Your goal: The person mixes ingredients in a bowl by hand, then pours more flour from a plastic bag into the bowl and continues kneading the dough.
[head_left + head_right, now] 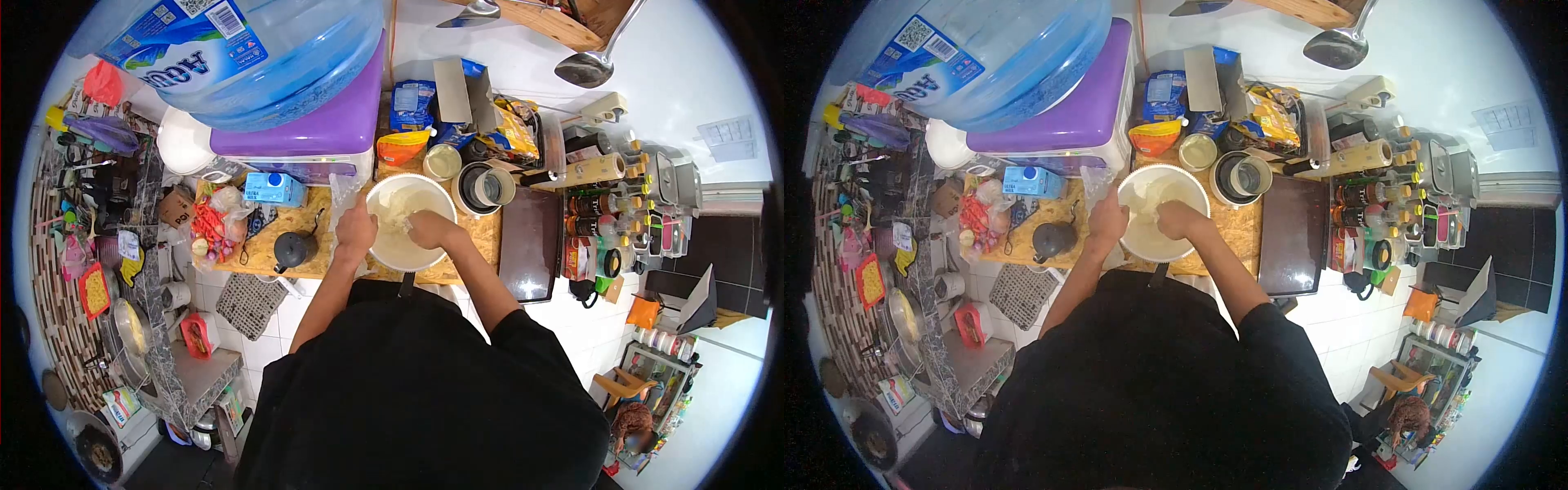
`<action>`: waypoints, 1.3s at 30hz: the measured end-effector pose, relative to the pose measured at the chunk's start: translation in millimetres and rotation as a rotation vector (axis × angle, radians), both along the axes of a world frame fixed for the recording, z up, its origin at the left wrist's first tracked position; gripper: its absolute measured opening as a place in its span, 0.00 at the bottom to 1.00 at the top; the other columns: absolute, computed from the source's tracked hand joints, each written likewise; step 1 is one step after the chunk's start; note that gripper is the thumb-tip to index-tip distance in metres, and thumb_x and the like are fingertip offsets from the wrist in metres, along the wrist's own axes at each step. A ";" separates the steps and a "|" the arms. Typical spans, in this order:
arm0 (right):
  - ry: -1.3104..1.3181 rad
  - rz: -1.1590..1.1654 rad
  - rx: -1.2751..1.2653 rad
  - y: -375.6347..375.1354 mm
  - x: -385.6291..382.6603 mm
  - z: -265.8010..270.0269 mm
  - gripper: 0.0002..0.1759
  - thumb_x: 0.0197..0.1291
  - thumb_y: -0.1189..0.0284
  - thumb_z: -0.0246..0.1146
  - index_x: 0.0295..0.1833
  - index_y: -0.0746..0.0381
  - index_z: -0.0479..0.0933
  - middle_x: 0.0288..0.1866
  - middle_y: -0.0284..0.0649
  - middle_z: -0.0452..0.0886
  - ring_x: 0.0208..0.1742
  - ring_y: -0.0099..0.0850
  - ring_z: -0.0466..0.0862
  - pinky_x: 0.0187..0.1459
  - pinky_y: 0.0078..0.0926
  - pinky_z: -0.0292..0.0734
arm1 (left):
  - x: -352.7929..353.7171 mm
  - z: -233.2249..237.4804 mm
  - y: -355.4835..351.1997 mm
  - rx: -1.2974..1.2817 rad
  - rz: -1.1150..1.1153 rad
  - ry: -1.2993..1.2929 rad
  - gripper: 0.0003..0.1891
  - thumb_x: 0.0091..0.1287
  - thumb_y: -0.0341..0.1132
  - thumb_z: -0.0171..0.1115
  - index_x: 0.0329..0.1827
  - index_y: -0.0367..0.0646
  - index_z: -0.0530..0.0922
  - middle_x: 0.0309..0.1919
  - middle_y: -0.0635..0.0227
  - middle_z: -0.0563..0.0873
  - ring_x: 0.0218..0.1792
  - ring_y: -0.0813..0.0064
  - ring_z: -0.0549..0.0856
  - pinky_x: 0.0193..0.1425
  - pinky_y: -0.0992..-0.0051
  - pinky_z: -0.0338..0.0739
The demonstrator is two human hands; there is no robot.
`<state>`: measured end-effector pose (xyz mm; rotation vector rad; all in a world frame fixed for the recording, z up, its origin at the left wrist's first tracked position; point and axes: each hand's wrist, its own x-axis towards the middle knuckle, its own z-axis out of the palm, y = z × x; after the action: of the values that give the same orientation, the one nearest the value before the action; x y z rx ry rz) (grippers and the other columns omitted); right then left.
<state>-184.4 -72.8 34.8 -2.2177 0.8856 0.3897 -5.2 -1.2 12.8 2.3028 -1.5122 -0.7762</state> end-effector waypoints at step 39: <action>-0.306 0.069 -0.149 -25.1 -10.0 219.2 0.23 0.64 0.58 0.57 0.52 0.68 0.76 0.47 0.54 0.81 0.50 0.53 0.79 0.55 0.45 0.73 | 1.3 0.1 -1.5 0.052 0.010 0.000 0.24 0.59 0.36 0.64 0.57 0.43 0.67 0.36 0.44 0.84 0.40 0.44 0.85 0.43 0.49 0.79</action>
<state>-194.4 -97.9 254.1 -2.3667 0.6938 0.0123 -4.0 -2.8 12.9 2.3455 -1.4966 -0.8229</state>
